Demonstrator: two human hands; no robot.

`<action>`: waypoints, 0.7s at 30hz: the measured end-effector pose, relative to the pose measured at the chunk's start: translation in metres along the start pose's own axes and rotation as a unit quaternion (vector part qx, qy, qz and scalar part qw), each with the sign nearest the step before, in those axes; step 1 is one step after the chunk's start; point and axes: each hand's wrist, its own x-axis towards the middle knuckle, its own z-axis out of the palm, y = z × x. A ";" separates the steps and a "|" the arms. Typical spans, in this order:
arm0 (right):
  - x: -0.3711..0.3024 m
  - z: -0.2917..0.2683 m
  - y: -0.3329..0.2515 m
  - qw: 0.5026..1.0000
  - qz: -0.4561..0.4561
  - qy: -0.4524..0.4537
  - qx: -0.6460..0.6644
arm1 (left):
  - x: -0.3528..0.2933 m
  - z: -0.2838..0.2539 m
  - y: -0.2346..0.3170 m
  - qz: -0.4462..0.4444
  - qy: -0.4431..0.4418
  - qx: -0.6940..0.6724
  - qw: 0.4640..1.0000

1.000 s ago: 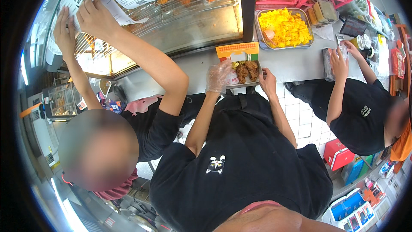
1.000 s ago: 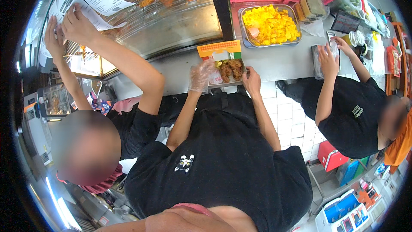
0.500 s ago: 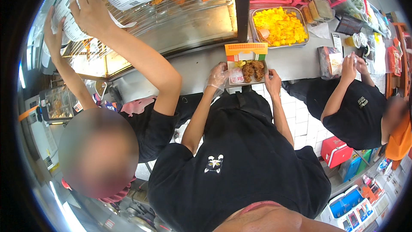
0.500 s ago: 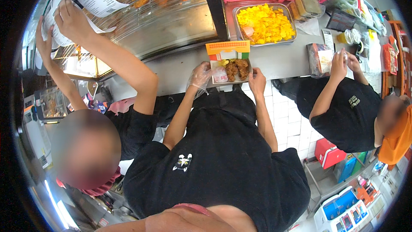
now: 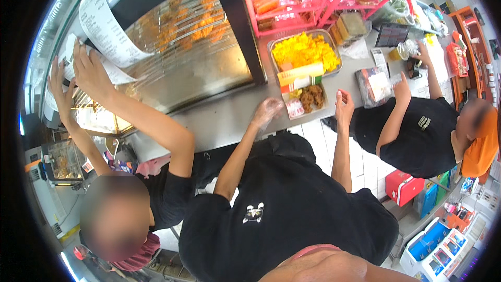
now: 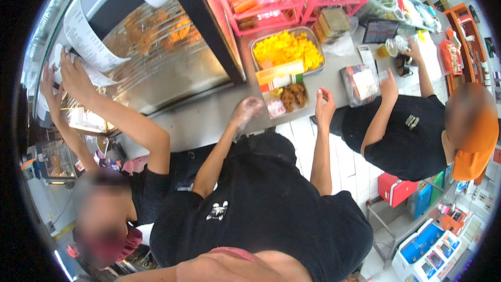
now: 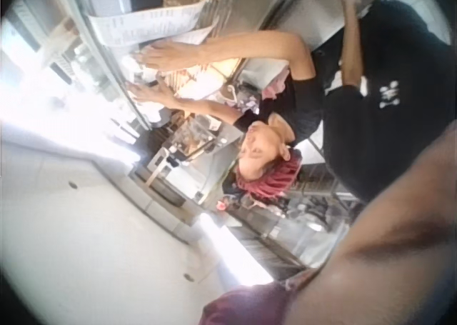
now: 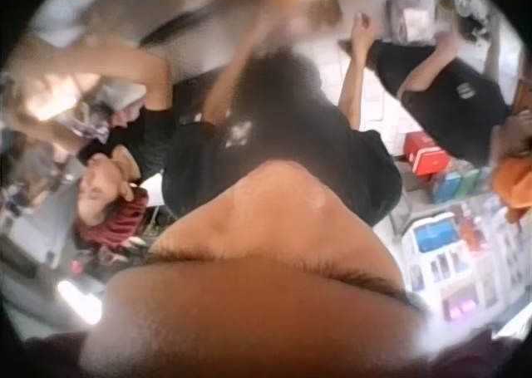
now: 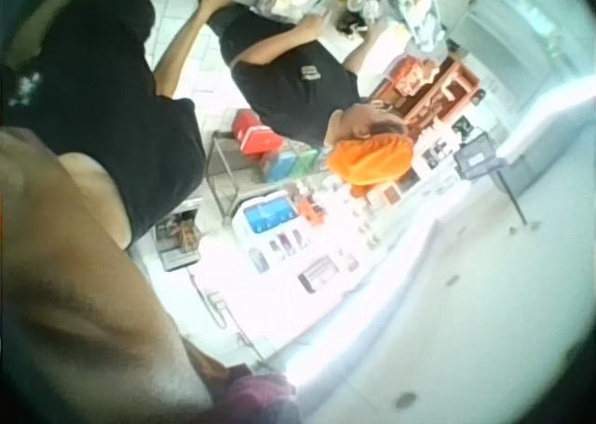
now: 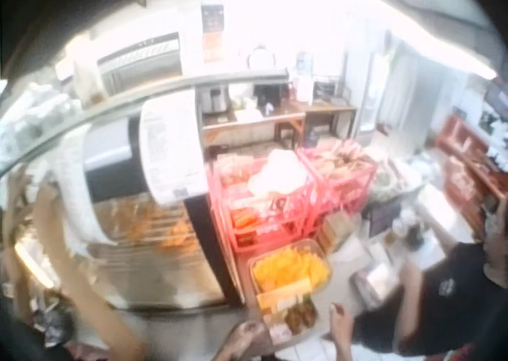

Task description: The person assembles food orders at a fast-food counter. They place fried chicken pieces and yellow side items into cardboard boxes, then add small sauce cups. The person also handles order tickets and packaging materials while coworkers work nearby.

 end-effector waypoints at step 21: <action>0.491 -0.075 -0.106 0.915 -0.181 0.307 -0.188 | -0.069 -0.077 -0.046 -0.014 0.251 -0.179 0.951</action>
